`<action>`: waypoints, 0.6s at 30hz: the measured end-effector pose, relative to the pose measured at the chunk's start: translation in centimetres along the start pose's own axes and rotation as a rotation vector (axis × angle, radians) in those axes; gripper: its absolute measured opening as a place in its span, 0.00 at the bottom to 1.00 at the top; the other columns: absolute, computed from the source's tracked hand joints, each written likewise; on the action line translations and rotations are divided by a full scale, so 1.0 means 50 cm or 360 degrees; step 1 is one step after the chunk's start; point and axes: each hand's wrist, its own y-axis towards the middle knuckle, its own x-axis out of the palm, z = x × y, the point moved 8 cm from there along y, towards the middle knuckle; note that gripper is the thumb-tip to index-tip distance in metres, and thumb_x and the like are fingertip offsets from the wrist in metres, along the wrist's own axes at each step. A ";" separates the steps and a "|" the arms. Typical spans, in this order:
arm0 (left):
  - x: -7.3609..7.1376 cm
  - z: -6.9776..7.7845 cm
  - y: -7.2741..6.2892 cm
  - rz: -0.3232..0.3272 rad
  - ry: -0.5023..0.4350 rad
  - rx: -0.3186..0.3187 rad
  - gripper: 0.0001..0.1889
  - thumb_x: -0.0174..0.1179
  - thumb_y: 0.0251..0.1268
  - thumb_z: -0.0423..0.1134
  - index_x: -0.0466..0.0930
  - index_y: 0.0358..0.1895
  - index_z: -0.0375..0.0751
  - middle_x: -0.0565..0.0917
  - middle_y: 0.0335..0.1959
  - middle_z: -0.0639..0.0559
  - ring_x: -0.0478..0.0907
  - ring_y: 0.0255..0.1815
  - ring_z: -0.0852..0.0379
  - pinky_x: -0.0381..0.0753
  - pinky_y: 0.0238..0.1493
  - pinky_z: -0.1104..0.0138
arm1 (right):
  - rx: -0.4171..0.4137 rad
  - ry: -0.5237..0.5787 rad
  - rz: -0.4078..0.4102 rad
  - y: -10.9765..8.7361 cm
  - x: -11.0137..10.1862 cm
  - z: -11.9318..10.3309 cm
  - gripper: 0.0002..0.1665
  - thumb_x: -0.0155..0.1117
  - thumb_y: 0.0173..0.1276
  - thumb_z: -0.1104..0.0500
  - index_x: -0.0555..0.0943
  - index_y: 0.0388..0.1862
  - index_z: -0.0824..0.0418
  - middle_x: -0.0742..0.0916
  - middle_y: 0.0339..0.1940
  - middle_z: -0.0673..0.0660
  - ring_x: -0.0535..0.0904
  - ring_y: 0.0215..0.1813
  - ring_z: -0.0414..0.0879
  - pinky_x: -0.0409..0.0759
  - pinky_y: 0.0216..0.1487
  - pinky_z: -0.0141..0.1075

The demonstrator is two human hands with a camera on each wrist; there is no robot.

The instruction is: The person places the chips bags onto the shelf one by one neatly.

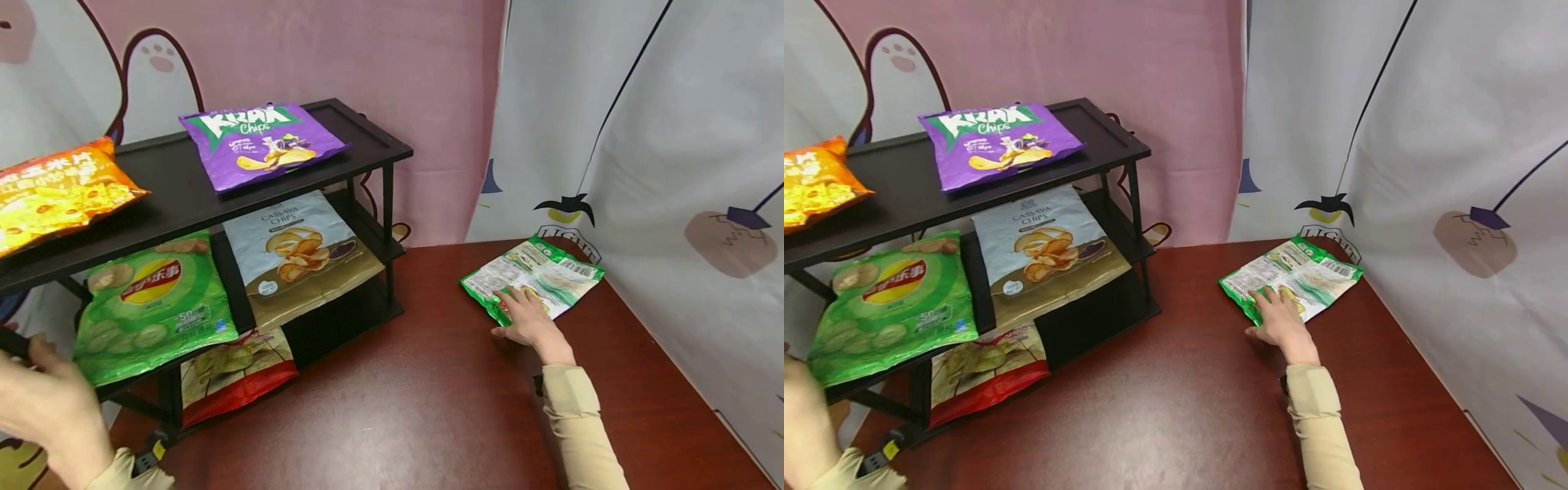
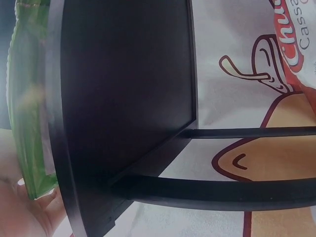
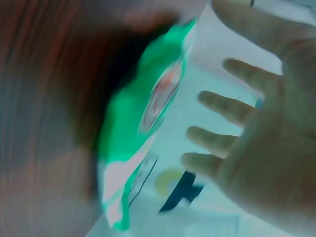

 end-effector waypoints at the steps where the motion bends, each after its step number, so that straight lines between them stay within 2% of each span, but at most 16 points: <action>1: 0.000 0.001 0.000 -0.0004 0.0004 0.0004 0.22 0.45 0.71 0.51 0.73 0.62 0.48 0.77 0.58 0.38 0.71 0.60 0.36 0.62 0.59 0.44 | 0.0052 -0.0004 -0.0059 -0.007 0.004 0.020 0.48 0.71 0.54 0.52 0.62 0.70 0.64 0.61 0.71 0.74 0.52 0.70 0.76 0.55 0.65 0.67; 4: 0.000 0.005 0.001 -0.0013 0.0007 0.0022 0.22 0.44 0.71 0.51 0.74 0.61 0.47 0.77 0.57 0.38 0.71 0.60 0.36 0.62 0.58 0.44 | 0.0155 0.0037 -0.0165 -0.022 0.017 0.061 0.54 0.76 0.49 0.51 0.59 0.72 0.62 0.56 0.73 0.73 0.48 0.71 0.76 0.58 0.61 0.69; 7: 0.000 0.006 0.000 -0.0015 0.0011 0.0026 0.22 0.44 0.71 0.51 0.74 0.61 0.47 0.77 0.57 0.37 0.71 0.60 0.36 0.62 0.58 0.44 | 0.0167 0.0045 -0.0164 -0.026 0.025 0.081 0.56 0.77 0.47 0.54 0.58 0.72 0.61 0.55 0.74 0.71 0.49 0.70 0.75 0.63 0.57 0.69; 12: -0.001 0.005 -0.001 0.0006 0.0011 0.0003 0.23 0.45 0.71 0.51 0.73 0.62 0.45 0.76 0.58 0.36 0.69 0.62 0.36 0.61 0.61 0.44 | 0.0125 -0.0063 -0.0075 -0.022 0.029 0.092 0.51 0.72 0.51 0.58 0.59 0.72 0.61 0.57 0.74 0.70 0.53 0.69 0.75 0.67 0.53 0.67; 18: -0.004 0.011 -0.001 0.0013 0.0008 0.0014 0.23 0.45 0.70 0.51 0.72 0.62 0.44 0.76 0.58 0.35 0.69 0.62 0.35 0.61 0.61 0.43 | 0.0058 -0.0208 0.0053 -0.017 0.027 0.089 0.48 0.72 0.48 0.61 0.64 0.69 0.65 0.65 0.69 0.73 0.61 0.64 0.76 0.71 0.51 0.63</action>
